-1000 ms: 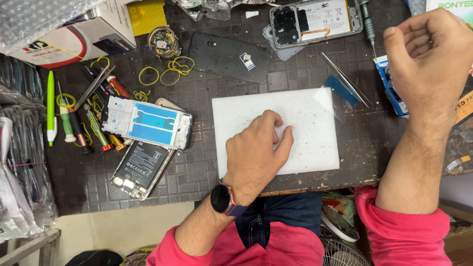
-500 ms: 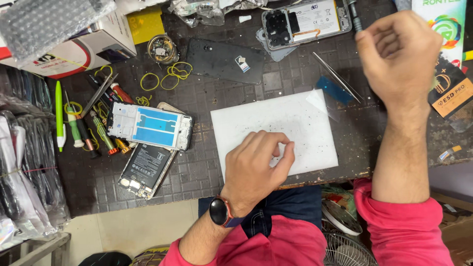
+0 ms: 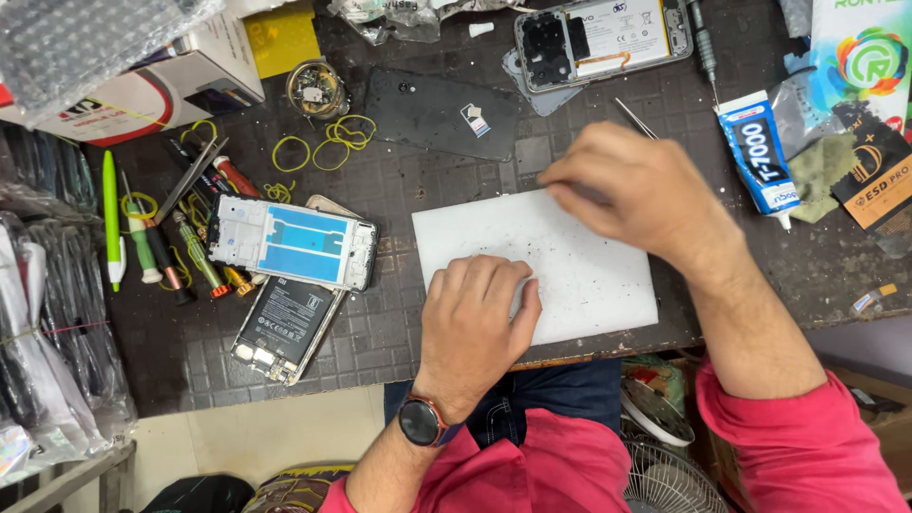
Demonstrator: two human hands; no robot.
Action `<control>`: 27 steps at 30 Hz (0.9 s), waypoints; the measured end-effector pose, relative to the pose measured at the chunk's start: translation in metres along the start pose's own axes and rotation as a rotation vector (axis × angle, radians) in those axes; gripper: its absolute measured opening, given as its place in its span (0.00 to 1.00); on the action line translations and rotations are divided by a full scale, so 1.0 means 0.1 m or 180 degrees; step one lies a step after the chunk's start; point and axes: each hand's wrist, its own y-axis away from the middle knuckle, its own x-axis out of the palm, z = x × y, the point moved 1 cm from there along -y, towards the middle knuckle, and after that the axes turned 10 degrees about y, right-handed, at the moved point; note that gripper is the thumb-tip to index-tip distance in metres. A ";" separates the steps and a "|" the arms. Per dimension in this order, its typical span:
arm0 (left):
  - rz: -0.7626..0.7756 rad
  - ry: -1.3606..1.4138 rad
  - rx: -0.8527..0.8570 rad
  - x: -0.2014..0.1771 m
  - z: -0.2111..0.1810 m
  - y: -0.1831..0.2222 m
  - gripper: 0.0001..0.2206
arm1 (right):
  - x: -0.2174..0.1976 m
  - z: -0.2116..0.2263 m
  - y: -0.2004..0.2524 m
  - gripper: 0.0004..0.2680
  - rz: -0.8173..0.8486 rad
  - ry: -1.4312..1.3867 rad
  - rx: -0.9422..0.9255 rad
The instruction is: The person reassembles a disassembled smartphone by placing the back cover, aligning internal components, and securing the casing. They then power on the device and test the touchscreen responsiveness.
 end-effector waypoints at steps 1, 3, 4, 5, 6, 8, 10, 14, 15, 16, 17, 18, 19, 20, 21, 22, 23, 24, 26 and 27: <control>0.0010 -0.0056 0.0015 0.01 0.00 0.01 0.08 | 0.04 0.05 -0.04 0.05 0.0087 -0.0062 -0.0036; 0.0029 -0.0033 -0.0049 0.02 0.00 0.02 0.07 | 0.08 0.13 -0.14 0.05 0.0212 -0.0058 -0.0126; 0.0034 -0.0028 -0.0084 0.01 0.01 0.02 0.07 | 0.09 0.14 -0.20 0.05 0.0251 0.0010 -0.0180; 0.0028 -0.0038 -0.0080 0.01 0.01 0.03 0.07 | 0.10 0.16 -0.25 0.05 0.0288 0.0086 -0.0228; 0.0023 -0.0048 -0.0076 0.00 0.00 0.03 0.07 | 0.11 0.17 -0.31 0.05 0.0293 0.0121 -0.0322; 0.0017 -0.0042 -0.0084 0.01 0.00 0.02 0.07 | 0.15 0.18 -0.42 0.04 0.0311 0.0207 -0.0509; 0.0034 -0.0023 -0.0121 0.02 0.02 0.02 0.07 | 0.22 0.21 -0.50 0.03 0.0423 0.0372 -0.0582; 0.0050 -0.0055 -0.0101 0.01 0.02 0.03 0.08 | 0.36 0.20 -0.63 0.03 0.0628 0.0628 -0.0878; 0.0052 -0.0044 -0.0106 0.01 0.03 0.03 0.08 | 0.38 0.18 -0.64 0.03 0.0663 0.0496 -0.0815; 0.0054 -0.0033 -0.0111 0.01 0.04 0.04 0.08 | 0.40 0.17 -0.63 0.02 0.0697 0.0365 -0.0752; 0.0055 -0.0039 -0.0113 0.01 0.04 0.04 0.08 | 0.41 0.15 -0.63 0.02 0.0725 0.0246 -0.0690; 0.0056 -0.0046 -0.0114 0.01 0.04 0.04 0.08 | 0.41 0.15 -0.63 0.02 0.0700 0.0274 -0.0689; 0.0061 -0.0049 -0.0117 0.01 0.04 0.04 0.08 | 0.42 0.14 -0.62 0.02 0.0679 0.0300 -0.0684; 0.0073 -0.0054 -0.0137 0.01 0.04 0.04 0.08 | 0.42 0.14 -0.62 0.03 0.0657 0.0327 -0.0679; 0.0088 -0.0056 -0.0149 0.01 0.04 0.04 0.08 | 0.43 0.14 -0.61 0.03 0.0662 0.0297 -0.0701; 0.0103 -0.0058 -0.0162 0.02 0.04 0.04 0.07 | 0.42 0.14 -0.61 0.03 0.0667 0.0268 -0.0722; 0.0101 -0.0050 -0.0159 0.02 0.04 0.04 0.07 | 0.42 0.14 -0.60 0.04 0.0678 0.0234 -0.0736; 0.0098 -0.0043 -0.0156 0.02 0.05 0.04 0.07 | 0.41 0.15 -0.58 0.04 0.0690 0.0346 -0.0797; 0.0086 -0.0037 -0.0149 0.02 0.05 0.04 0.08 | 0.41 0.15 -0.56 0.04 0.0706 0.0584 -0.0928; 0.0073 -0.0047 -0.0151 0.02 0.05 0.04 0.08 | 0.42 0.17 -0.56 0.04 0.0698 0.0691 -0.0945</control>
